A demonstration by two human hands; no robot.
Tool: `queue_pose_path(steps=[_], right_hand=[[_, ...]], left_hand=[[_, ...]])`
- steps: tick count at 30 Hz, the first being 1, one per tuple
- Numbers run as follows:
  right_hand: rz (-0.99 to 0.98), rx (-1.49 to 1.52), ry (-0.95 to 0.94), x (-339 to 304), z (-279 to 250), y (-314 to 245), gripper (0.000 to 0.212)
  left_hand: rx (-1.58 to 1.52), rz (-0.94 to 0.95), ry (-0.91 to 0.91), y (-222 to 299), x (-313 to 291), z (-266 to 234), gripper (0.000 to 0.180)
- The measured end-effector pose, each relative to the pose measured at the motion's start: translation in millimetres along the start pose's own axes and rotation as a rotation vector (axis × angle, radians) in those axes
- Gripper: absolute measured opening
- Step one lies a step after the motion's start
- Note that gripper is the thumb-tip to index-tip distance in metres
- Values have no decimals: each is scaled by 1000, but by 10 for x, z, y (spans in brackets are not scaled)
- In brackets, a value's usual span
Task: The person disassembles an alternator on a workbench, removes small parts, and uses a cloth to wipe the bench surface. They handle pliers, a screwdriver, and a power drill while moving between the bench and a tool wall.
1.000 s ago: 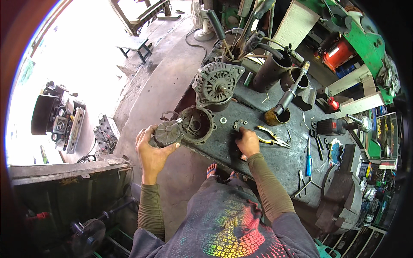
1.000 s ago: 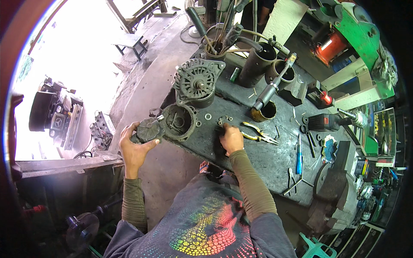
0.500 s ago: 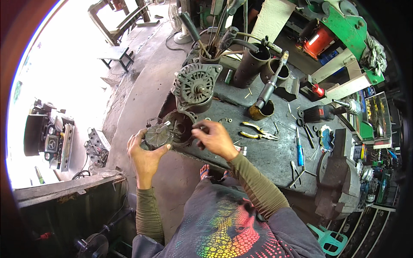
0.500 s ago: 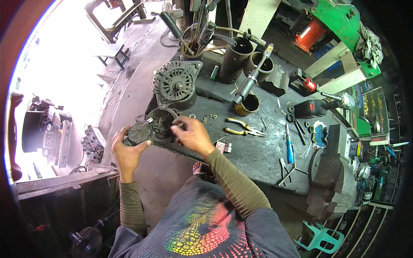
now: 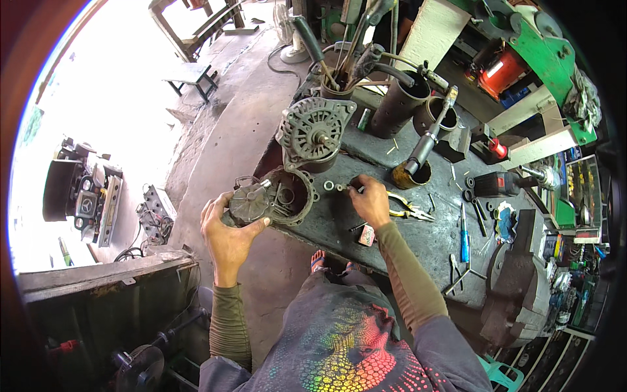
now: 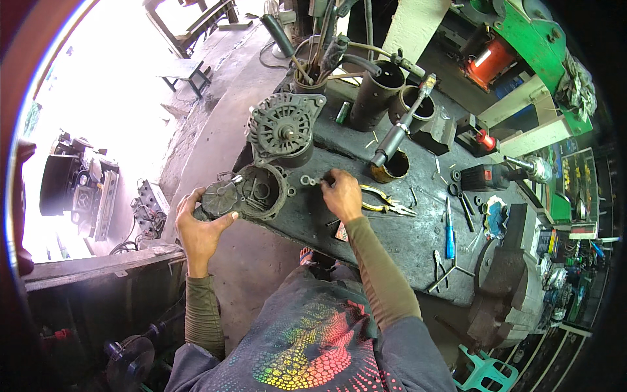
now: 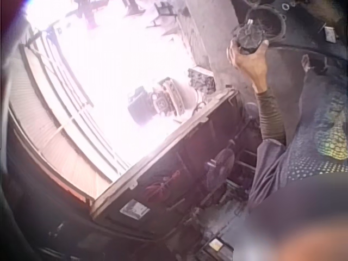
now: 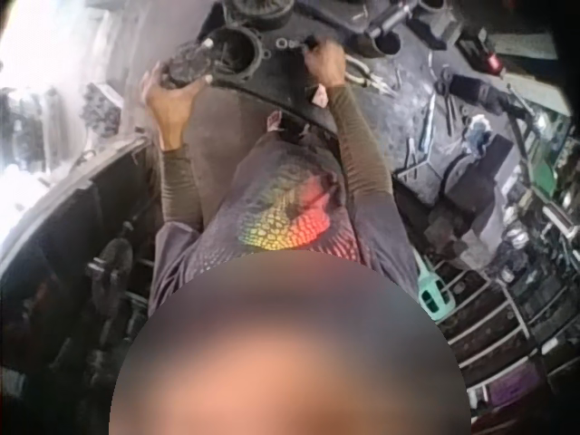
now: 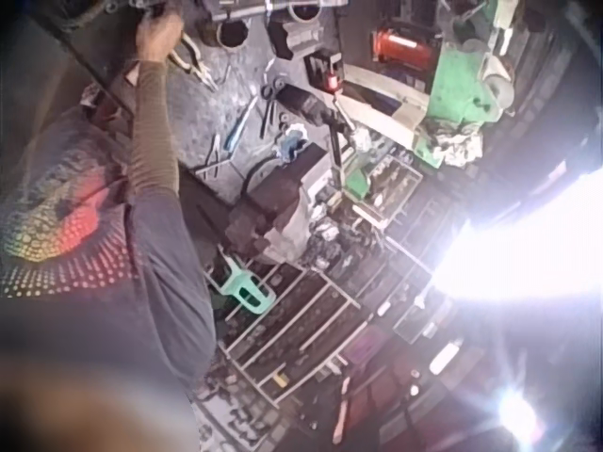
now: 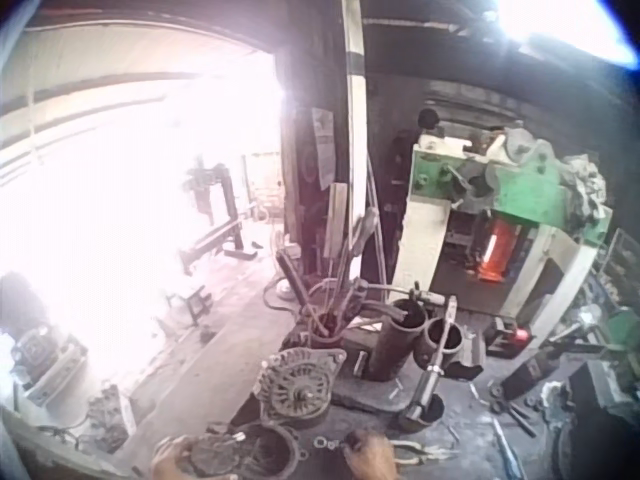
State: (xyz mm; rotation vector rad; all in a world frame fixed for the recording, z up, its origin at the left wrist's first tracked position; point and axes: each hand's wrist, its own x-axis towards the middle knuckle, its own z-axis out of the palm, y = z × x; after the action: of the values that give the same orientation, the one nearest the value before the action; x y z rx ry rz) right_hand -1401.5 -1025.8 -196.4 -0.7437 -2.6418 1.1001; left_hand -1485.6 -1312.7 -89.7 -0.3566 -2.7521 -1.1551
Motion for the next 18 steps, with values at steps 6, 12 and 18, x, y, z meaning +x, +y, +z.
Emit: queue_pose_path(steps=[6,12,18], right_hand=[[-216,295,32,-27,-43,-743,25],[-37,-48,-66,136,225,-175,27],[-46,-231,-99,243,726,167,32]], left_hand=[[39,3,16,-34,45,46,66],[57,3,-36,-11,5,82,69],[84,42,-58,49,-9,61,71]])
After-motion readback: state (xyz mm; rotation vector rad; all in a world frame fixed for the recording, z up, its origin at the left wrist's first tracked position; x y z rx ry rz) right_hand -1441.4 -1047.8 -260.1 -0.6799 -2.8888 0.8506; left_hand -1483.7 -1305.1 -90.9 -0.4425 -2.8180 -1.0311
